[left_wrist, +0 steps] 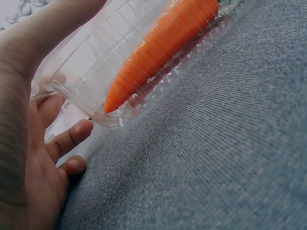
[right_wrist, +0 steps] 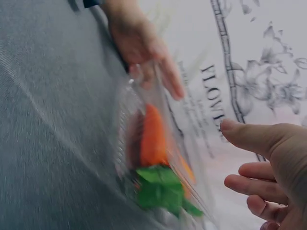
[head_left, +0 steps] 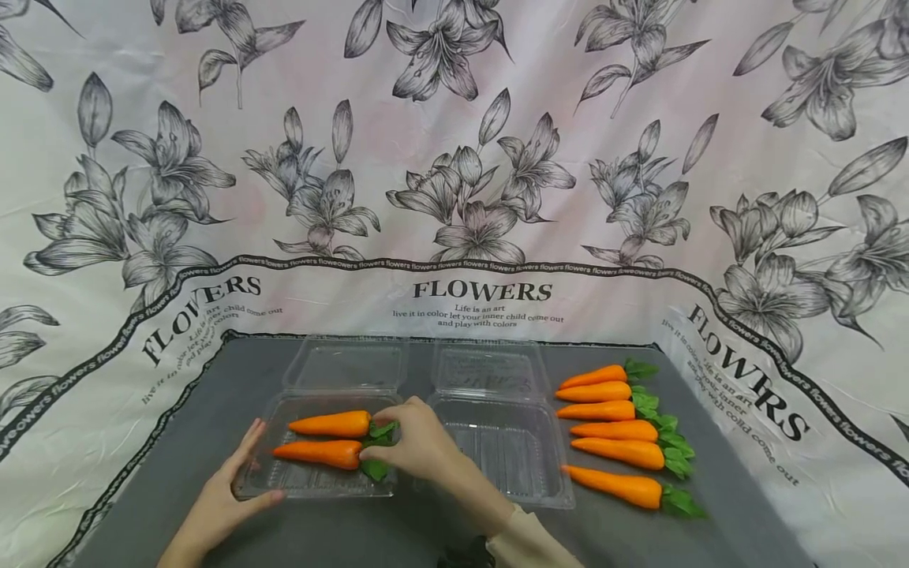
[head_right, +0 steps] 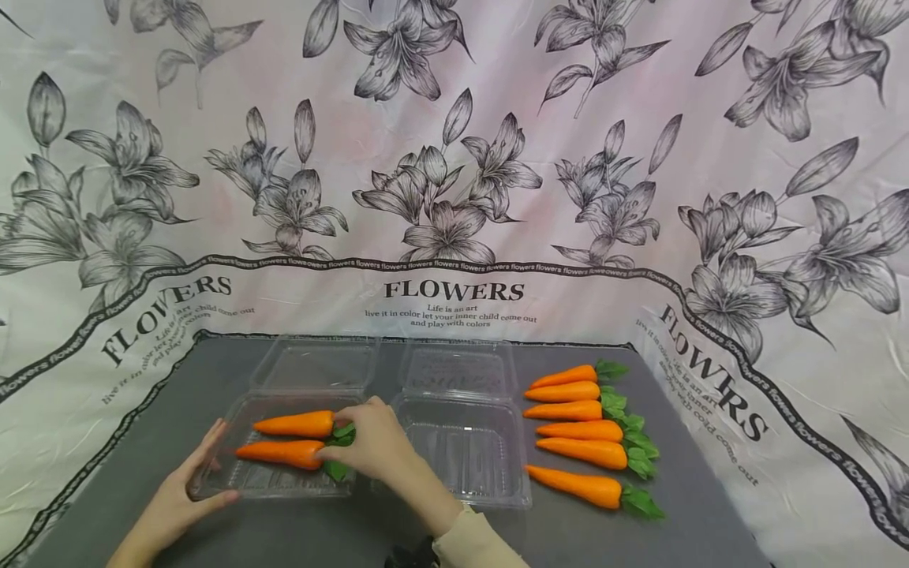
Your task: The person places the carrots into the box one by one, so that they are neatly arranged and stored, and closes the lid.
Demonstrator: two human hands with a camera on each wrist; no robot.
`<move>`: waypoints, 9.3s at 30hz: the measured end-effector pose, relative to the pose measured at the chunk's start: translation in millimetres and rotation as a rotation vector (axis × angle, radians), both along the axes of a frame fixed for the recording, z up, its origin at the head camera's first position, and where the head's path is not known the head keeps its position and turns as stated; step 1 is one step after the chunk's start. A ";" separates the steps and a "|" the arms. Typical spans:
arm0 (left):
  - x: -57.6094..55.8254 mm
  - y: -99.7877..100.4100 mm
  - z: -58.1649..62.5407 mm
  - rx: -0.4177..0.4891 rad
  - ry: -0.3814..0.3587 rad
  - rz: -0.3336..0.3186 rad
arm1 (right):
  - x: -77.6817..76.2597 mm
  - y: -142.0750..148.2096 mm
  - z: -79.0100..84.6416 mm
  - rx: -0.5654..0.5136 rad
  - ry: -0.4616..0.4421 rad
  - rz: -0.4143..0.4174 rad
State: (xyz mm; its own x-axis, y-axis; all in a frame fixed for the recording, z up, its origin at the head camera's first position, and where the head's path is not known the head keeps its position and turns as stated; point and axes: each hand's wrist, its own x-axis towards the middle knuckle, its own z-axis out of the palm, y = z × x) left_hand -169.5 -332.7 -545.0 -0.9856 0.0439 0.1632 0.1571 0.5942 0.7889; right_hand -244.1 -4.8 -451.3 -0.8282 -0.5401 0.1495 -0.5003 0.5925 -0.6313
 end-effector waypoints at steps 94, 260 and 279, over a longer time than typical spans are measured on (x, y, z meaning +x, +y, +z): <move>2.5 1.6 -2.2 0.069 0.028 -0.038 | 64.8 386.3 -71.0 0.063 -0.274 -0.663; -0.6 1.1 1.1 0.031 -0.027 0.003 | 32.2 345.9 -56.4 -0.108 0.211 -0.842; 0.2 1.1 -0.8 0.063 -0.039 -0.008 | 34.5 382.9 -83.6 -0.022 0.269 -0.795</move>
State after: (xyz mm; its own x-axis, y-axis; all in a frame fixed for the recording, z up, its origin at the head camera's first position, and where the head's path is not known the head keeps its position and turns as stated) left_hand -169.3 -331.6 -545.8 -0.9909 0.0429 0.1273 0.1301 0.5418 0.8304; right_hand -209.6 378.1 -534.9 -0.8956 0.1944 0.4001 -0.0744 0.8212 -0.5657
